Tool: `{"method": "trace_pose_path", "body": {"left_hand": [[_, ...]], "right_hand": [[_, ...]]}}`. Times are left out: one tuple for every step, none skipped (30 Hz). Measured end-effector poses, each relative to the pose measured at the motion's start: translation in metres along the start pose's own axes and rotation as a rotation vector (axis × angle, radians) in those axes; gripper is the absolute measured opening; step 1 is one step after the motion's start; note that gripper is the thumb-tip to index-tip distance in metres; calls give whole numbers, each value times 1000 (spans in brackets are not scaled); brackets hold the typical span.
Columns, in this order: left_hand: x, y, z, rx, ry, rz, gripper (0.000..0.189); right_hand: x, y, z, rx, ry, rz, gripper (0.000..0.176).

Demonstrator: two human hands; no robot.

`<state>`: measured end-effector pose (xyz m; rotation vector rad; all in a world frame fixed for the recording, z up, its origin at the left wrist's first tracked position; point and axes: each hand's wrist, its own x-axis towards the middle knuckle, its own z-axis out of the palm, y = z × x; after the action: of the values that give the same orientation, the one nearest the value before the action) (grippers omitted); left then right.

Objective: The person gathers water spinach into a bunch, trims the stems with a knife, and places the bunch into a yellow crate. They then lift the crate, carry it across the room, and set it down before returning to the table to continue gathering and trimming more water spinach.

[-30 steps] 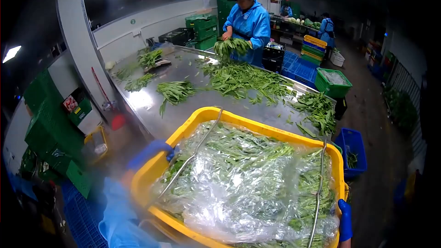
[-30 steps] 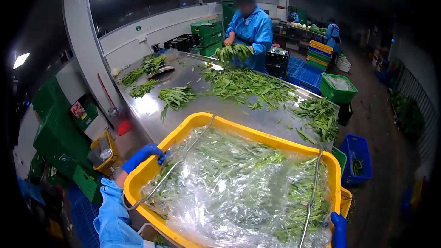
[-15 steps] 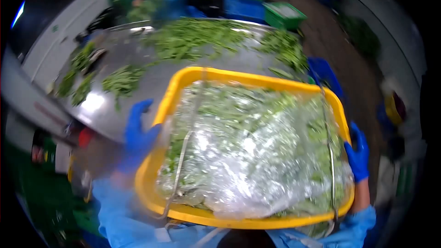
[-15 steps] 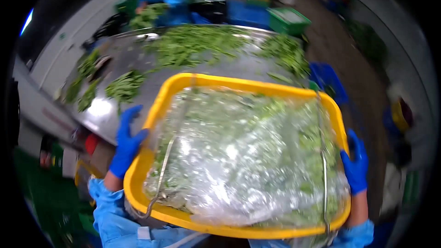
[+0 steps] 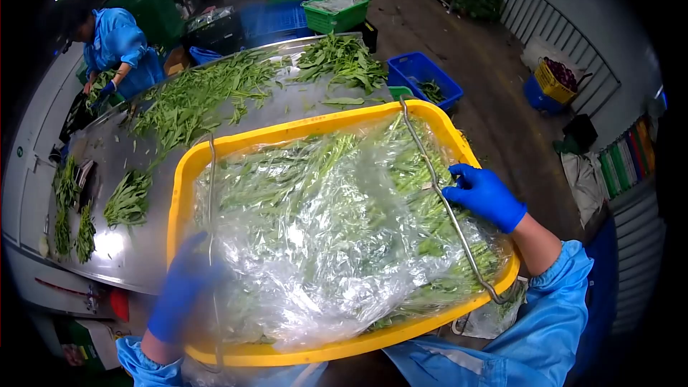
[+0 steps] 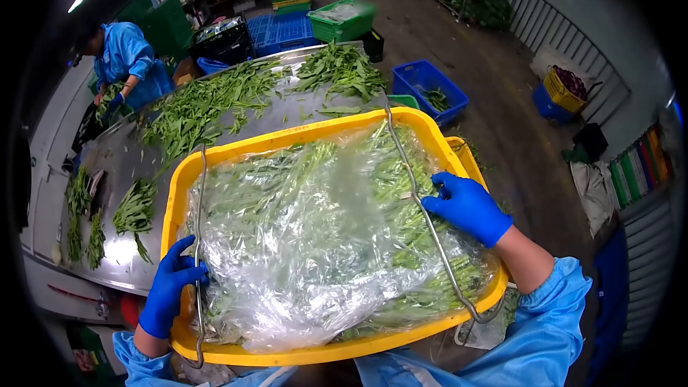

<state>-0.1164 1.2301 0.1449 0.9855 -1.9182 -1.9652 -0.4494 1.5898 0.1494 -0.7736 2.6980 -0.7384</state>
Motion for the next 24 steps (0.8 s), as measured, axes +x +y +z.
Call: {"method": "trace_pose_path", "body": {"left_hand": [[-1,4,2,-49,31,-26,70],[0,2,0,-45,24,-12,69],[3,-3,-6,-38,16,10,68],[6,-3,-13,-31,7,32,67],[6,5,-21,-12,44,69,66],[2,15,-29,5,83,104,66],[0,21,-41,19,125,135,65],[4,11,-75,114,160,161,65],[8,1,-110,211,198,183,65],[13,-9,-145,307,239,202,64],[9,-13,-156,234,274,102,65],[4,-17,-166,158,314,5,65],[10,-50,-180,208,251,-37,62],[11,-66,-165,244,181,-123,55],[24,-103,-161,240,45,-85,45],[24,-118,-149,215,-6,-114,45],[20,-123,-136,169,-23,-157,45],[18,-127,-125,130,-36,-182,45],[16,-127,-119,98,-42,-195,45],[15,-125,-114,74,-40,-201,45],[16,-124,-109,50,-36,-201,45],[18,-121,-105,36,-36,-200,45],[20,-119,-100,25,-36,-201,45],[24,-115,-96,19,-34,-196,45]], "right_hand": [[1,-8,-2,-116,-4,-20,49],[-1,-17,-3,-198,40,-101,49],[-4,-25,-3,-280,93,-183,50],[-4,-30,-2,-361,148,-264,51],[-3,-34,1,-417,188,-345,51],[-2,-37,4,-476,225,-429,52],[1,-39,7,-536,260,-513,53],[5,-34,13,-519,228,-502,54],[9,-34,13,-524,206,-484,54],[12,-35,14,-526,182,-463,54],[15,-37,16,-527,157,-440,54],[14,-42,16,-527,206,-489,52],[14,-42,15,-547,231,-509,50],[15,-40,11,-570,254,-527,49],[16,-42,6,-597,283,-545,48],[13,-51,-7,-583,293,-517,41],[13,-51,-15,-571,350,-520,43],[14,-42,-28,-564,399,-527,44],[15,-29,-42,-560,443,-537,45],[15,-5,-59,-407,384,-483,45],[21,18,-78,-261,314,-435,45],[23,37,-81,25,265,-281,41],[20,43,-83,178,265,-233,39],[14,48,-84,333,263,-181,38]]}}
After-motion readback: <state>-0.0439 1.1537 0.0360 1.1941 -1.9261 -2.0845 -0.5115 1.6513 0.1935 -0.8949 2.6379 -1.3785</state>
